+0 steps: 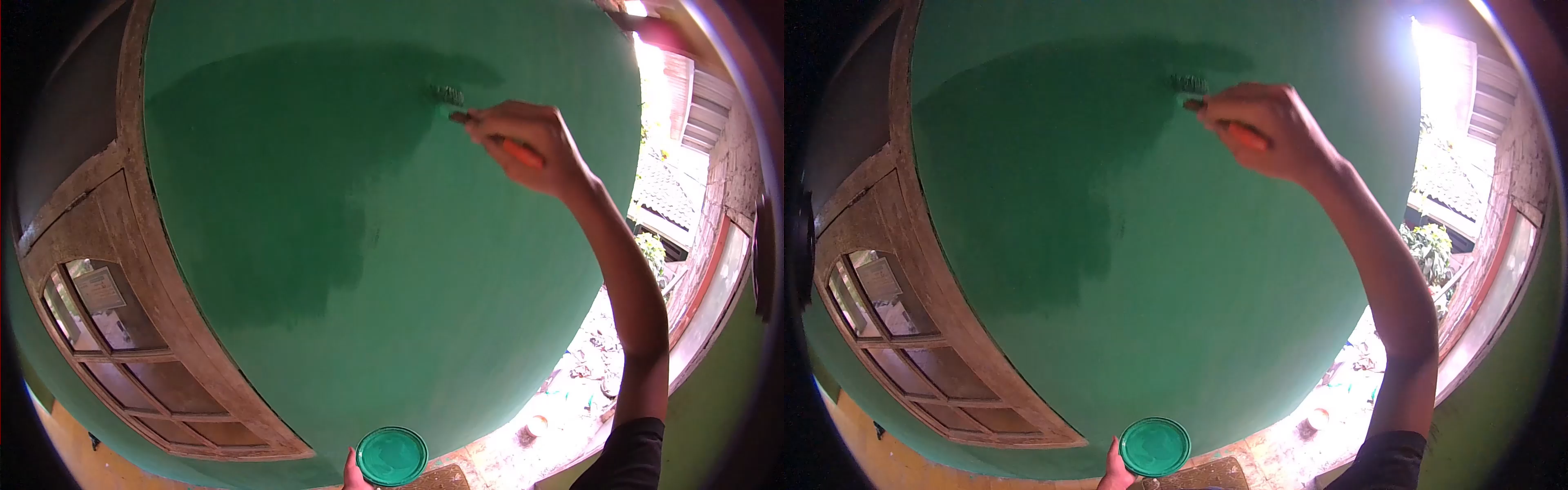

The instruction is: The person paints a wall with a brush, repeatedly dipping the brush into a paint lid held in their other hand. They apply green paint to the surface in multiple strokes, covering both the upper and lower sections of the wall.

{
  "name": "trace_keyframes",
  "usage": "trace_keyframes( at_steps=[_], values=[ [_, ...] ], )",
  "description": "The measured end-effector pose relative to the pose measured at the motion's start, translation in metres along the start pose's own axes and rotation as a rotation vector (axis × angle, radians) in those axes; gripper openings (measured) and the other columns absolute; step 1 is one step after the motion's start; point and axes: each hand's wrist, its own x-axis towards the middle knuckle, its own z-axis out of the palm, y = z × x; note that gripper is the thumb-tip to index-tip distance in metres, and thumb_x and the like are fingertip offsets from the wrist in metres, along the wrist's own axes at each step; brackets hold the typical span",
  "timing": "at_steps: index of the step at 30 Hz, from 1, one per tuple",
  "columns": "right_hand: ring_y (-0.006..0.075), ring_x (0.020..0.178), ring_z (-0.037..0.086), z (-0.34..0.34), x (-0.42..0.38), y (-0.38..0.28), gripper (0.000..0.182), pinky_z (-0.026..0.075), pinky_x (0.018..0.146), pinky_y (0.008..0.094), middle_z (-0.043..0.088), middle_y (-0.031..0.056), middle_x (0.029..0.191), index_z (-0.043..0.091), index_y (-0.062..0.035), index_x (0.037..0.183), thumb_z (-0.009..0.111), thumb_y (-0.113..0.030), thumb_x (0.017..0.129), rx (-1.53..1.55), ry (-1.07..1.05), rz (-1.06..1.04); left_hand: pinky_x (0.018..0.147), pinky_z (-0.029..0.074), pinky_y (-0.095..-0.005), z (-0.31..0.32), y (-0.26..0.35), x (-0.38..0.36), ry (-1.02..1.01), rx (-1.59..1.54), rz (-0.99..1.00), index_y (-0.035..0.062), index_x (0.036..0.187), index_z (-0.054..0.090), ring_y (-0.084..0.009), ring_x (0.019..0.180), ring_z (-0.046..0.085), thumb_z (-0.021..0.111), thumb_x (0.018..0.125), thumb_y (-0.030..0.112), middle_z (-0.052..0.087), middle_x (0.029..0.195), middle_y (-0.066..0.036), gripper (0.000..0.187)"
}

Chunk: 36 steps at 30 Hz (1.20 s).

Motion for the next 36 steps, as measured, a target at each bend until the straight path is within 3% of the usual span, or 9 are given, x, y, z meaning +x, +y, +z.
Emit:
trace_keyframes(
  at_steps=[3,8,15,17,20,23,25,31,36],
  values=[
    [0.0249,0.08,0.07,-0.001,-0.013,-0.015,0.014,0.058,0.068,0.0352,0.074,0.0082,0.087,0.074,-0.0057,0.095,0.071,-0.001,0.082,0.028,-0.069,-0.017,0.112,0.041,-0.0515,-0.006,-0.009,0.011,0.035,-0.046,0.004,0.004,0.143,0.049,-0.0343,0.131,0.052,0.028,0.104,0.06,0.055,0.143,-0.016,0.072],
    [0.0187,0.074,0.071,-0.014,-0.021,-0.022,0.012,0.057,0.068,0.0301,0.074,0.0058,0.082,0.075,-0.0066,0.092,0.073,-0.002,0.082,0.461,-0.227,0.243,0.111,0.041,-0.0511,0.011,-0.014,0.004,0.057,-0.039,0.011,0.0042,0.142,0.05,-0.0343,0.13,0.053,0.029,0.104,0.06,0.056,0.142,-0.016,0.07],
    [0.0179,0.077,0.073,-0.022,0.012,0.027,0.011,0.058,0.069,0.0291,0.075,0.0065,0.085,0.075,-0.0061,0.092,0.073,-0.002,0.083,0.305,-0.122,0.3,0.11,0.042,-0.0528,0.004,-0.029,0.01,0.055,-0.05,0.025,0.0058,0.143,0.049,-0.0346,0.13,0.053,0.027,0.103,0.062,0.055,0.143,-0.016,0.073],
    [0.0193,0.075,0.072,-0.021,0.02,0.026,0.009,0.059,0.069,0.0299,0.075,0.0066,0.086,0.075,-0.0054,0.093,0.072,-0.002,0.084,0.148,0.1,0.078,0.11,0.041,-0.0534,0.004,-0.028,0.007,0.068,-0.071,0.021,0.0063,0.143,0.05,-0.0348,0.13,0.053,0.027,0.103,0.063,0.055,0.143,-0.015,0.073],
    [0.021,0.075,0.069,-0.006,0.013,0.022,0.011,0.058,0.066,0.0322,0.071,0.0065,0.086,0.07,-0.0041,0.089,0.071,0.0,0.079,-0.015,0.213,-0.182,0.11,0.041,-0.0546,0.018,-0.022,-0.001,0.106,-0.086,0.028,0.0072,0.143,0.05,-0.0353,0.131,0.053,0.027,0.102,0.064,0.055,0.143,-0.015,0.073],
    [0.0225,0.075,0.065,0.019,-0.02,-0.003,0.019,0.057,0.061,0.035,0.066,0.006,0.083,0.062,-0.0046,0.085,0.07,0.002,0.07,-0.063,-0.054,-0.212,0.11,0.041,-0.0551,0.007,-0.026,0.004,0.163,-0.093,0.047,0.0081,0.142,0.051,-0.0359,0.131,0.053,0.029,0.102,0.065,0.055,0.143,-0.015,0.073],
    [0.0236,0.077,0.063,0.035,-0.039,-0.03,0.028,0.055,0.058,0.0385,0.061,0.006,0.083,0.054,-0.0063,0.082,0.071,0.001,0.061,0.025,-0.007,-0.228,0.111,0.04,-0.0548,0.005,-0.026,0.005,0.122,-0.145,0.048,0.0081,0.142,0.051,-0.0357,0.131,0.053,0.029,0.102,0.065,0.055,0.143,-0.016,0.073],
    [0.025,0.075,0.066,0.042,-0.076,-0.055,0.023,0.056,0.062,0.0377,0.068,0.0054,0.084,0.065,-0.0052,0.089,0.069,0.005,0.068,0.485,-0.136,-0.124,0.109,0.043,-0.053,0.017,-0.025,-0.003,0.137,-0.149,0.074,0.0065,0.141,0.052,-0.034,0.128,0.055,0.032,0.102,0.064,0.058,0.141,-0.015,0.072],
    [0.0231,0.075,0.069,0.026,-0.038,-0.002,0.017,0.057,0.061,0.0352,0.071,0.0066,0.084,0.069,-0.0067,0.088,0.069,0.004,0.075,0.286,0.009,-0.124,0.11,0.042,-0.053,0.01,-0.032,-0.004,0.196,-0.125,0.07,0.0067,0.142,0.051,-0.0344,0.129,0.054,0.028,0.103,0.063,0.057,0.141,-0.016,0.072]
  ],
)
